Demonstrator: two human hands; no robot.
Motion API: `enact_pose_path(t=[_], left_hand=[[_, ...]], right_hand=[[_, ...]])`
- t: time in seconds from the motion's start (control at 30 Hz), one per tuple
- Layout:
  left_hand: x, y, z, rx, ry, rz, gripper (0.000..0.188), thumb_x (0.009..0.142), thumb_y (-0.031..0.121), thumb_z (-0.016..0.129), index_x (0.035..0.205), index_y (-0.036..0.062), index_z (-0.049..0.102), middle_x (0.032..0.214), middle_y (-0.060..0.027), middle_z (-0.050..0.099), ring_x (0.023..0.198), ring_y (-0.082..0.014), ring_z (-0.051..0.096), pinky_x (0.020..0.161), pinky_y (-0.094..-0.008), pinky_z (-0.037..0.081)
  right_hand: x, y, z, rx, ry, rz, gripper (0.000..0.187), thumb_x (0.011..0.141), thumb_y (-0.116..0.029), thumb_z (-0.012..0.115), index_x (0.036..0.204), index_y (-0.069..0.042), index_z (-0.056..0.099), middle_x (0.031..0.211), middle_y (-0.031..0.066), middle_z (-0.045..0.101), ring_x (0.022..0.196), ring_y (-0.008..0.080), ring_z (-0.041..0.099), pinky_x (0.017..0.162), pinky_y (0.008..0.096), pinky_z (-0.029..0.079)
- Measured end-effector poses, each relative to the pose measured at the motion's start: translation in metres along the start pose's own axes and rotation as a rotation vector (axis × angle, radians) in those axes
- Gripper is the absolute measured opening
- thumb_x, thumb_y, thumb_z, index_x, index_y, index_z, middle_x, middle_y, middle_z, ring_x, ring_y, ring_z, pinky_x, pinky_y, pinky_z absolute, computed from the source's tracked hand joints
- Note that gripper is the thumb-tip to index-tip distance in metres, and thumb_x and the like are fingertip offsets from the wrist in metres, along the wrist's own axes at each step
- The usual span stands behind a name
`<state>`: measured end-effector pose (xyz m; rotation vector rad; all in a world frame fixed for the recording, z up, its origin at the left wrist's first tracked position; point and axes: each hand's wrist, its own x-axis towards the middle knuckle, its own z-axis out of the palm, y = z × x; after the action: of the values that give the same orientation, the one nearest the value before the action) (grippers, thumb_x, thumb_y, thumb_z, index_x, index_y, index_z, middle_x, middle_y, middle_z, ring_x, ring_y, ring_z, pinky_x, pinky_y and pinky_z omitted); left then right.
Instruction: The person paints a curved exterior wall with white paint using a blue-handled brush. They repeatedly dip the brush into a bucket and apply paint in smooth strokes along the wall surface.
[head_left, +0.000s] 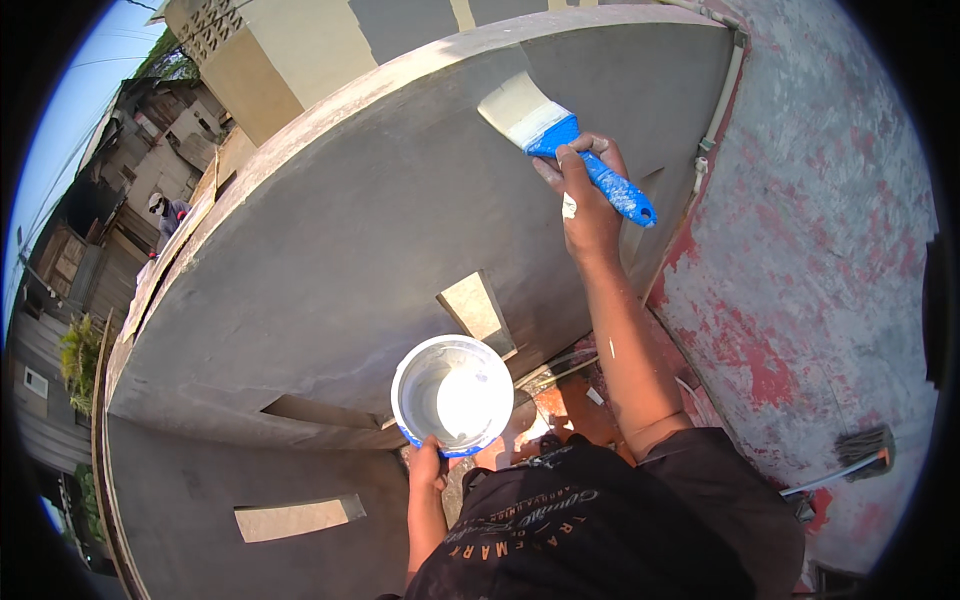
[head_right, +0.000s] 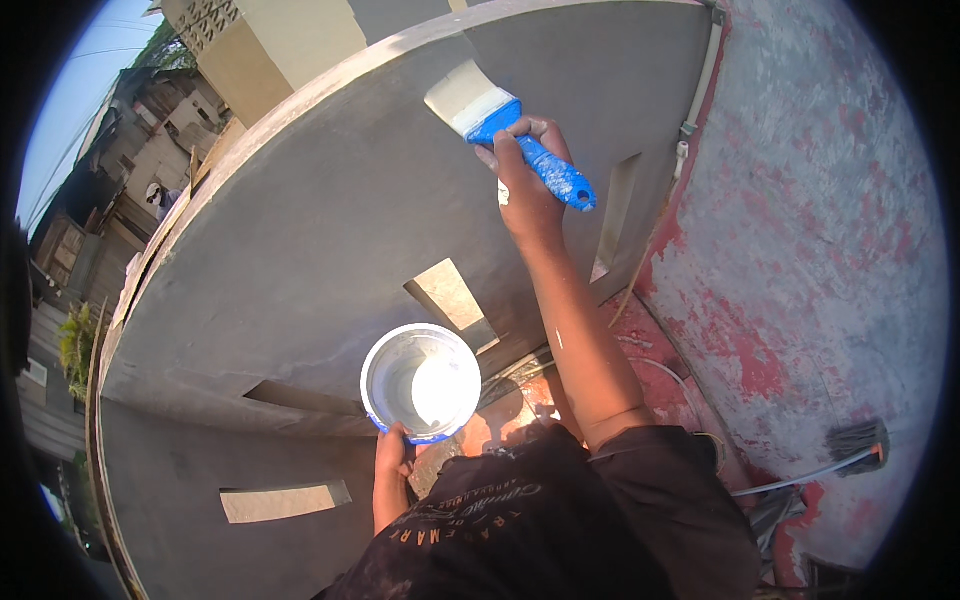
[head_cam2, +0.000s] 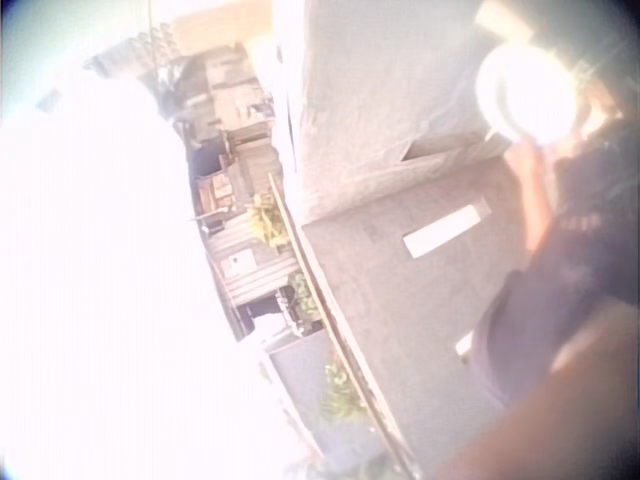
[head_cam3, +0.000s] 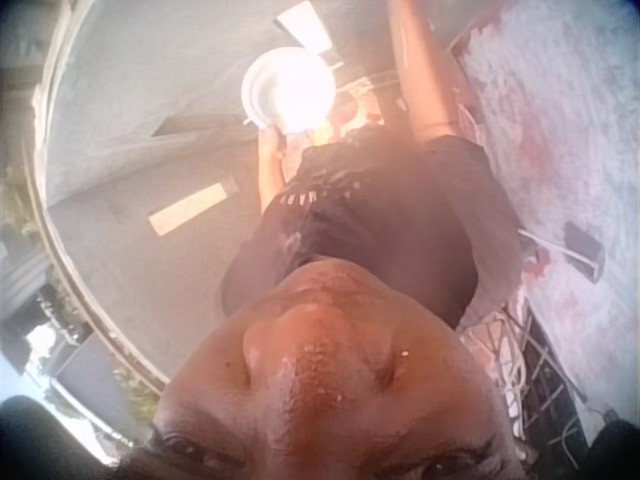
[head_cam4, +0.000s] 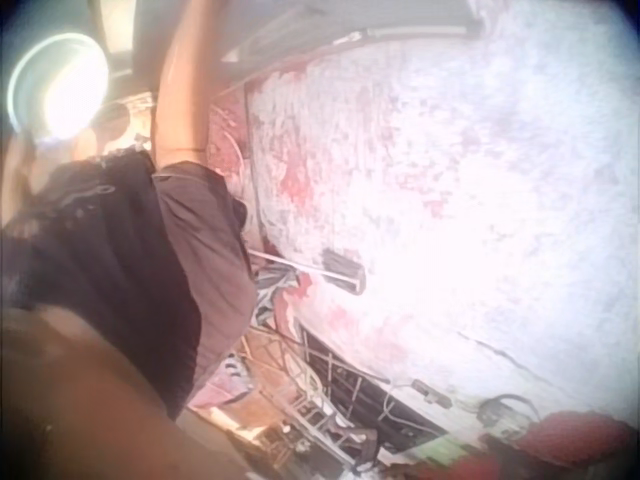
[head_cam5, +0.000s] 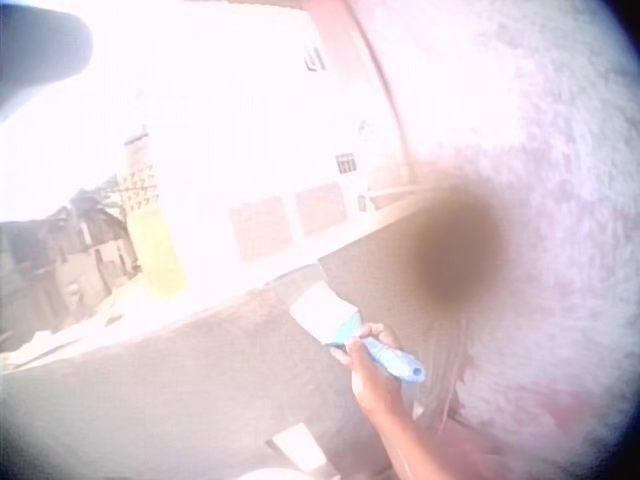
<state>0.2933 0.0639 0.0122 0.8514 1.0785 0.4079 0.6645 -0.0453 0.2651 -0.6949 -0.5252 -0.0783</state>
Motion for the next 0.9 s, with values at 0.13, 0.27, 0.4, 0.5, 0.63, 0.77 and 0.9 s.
enact_pose_path(t=[0.13, 0.27, 0.4, 0.5, 0.63, 0.77, 0.9], left_hand=[[0.002, -0.003, -0.001, 0.034, 0.018, -0.039, 0.055, 0.083, 0.004, 0.049, 0.138, -0.0033, 0.043, 0.116, -0.0206, 0.06, 0.089, -0.0312, 0.069, 0.063, -0.042, 0.067], [0.002, -0.003, -0.003, 0.098, 0.007, -0.01, 0.055, 0.084, 0.004, 0.048, 0.138, -0.0033, 0.042, 0.119, -0.0215, 0.059, 0.089, -0.0314, 0.07, 0.063, -0.0417, 0.067], [0.0, 0.0, 0.005, 0.057, -0.023, 0.006, 0.057, 0.083, 0.005, 0.048, 0.14, -0.0028, 0.039, 0.119, -0.0226, 0.058, 0.088, -0.0313, 0.07, 0.062, -0.0408, 0.067], [0.0, 0.002, 0.01, 0.025, -0.054, 0.003, 0.061, 0.083, 0.005, 0.048, 0.142, -0.002, 0.037, 0.118, -0.0226, 0.059, 0.087, -0.0311, 0.07, 0.062, -0.0401, 0.067], [-0.004, 0.006, 0.008, 0.055, -0.047, -0.003, 0.061, 0.083, 0.005, 0.048, 0.142, -0.0018, 0.037, 0.119, -0.0232, 0.059, 0.087, -0.0313, 0.07, 0.063, -0.0403, 0.067], [-0.016, 0.007, 0.007, 0.077, -0.017, 0.02, 0.06, 0.081, 0.005, 0.048, 0.14, -0.0039, 0.039, 0.12, -0.0241, 0.058, 0.09, -0.0324, 0.07, 0.065, -0.0409, 0.067], [-0.023, 0.01, 0.007, 0.116, 0.001, 0.022, 0.057, 0.081, 0.004, 0.047, 0.136, -0.0091, 0.04, 0.118, -0.0239, 0.058, 0.092, -0.0334, 0.07, 0.067, -0.0418, 0.067]], right_hand=[[-0.069, 0.064, -0.082, -0.301, 0.23, 0.269, 0.012, 0.096, -0.001, 0.061, 0.104, -0.004, 0.053, 0.105, 0.0098, 0.06, 0.099, 0.0204, 0.067, 0.089, 0.0369, 0.061], [-0.093, 0.08, -0.108, -0.335, 0.328, 0.368, 0.011, 0.092, 0.002, 0.06, 0.099, -0.003, 0.052, 0.096, 0.0065, 0.059, 0.091, 0.0155, 0.065, 0.082, 0.0337, 0.061], [-0.035, 0.045, -0.033, -0.211, 0.052, 0.096, 0.009, 0.092, 0.001, 0.06, 0.095, -0.002, 0.053, 0.096, 0.0072, 0.059, 0.092, 0.0157, 0.065, 0.083, 0.0339, 0.062], [0.007, 0.004, 0.035, -0.077, -0.055, -0.051, 0.013, 0.093, 0.0, 0.061, 0.101, 0.0, 0.051, 0.104, 0.0127, 0.06, 0.096, 0.0207, 0.068, 0.09, 0.0371, 0.062], [0.039, -0.041, 0.06, 0.059, -0.095, -0.284, 0.015, 0.093, 0.001, 0.06, 0.104, 0.0, 0.049, 0.103, 0.0154, 0.06, 0.096, 0.0244, 0.069, 0.091, 0.0403, 0.062], [0.055, -0.052, 0.034, 0.039, 0.276, -0.253, 0.016, 0.091, 0.0, 0.06, 0.101, 0.001, 0.049, 0.102, 0.0148, 0.06, 0.095, 0.0245, 0.069, 0.09, 0.0394, 0.062], [0.039, -0.021, 0.059, 0.025, 0.203, -0.199, 0.014, 0.089, 0.0, 0.059, 0.098, 0.0, 0.049, 0.1, 0.0129, 0.059, 0.088, 0.0204, 0.068, 0.085, 0.0359, 0.062]])
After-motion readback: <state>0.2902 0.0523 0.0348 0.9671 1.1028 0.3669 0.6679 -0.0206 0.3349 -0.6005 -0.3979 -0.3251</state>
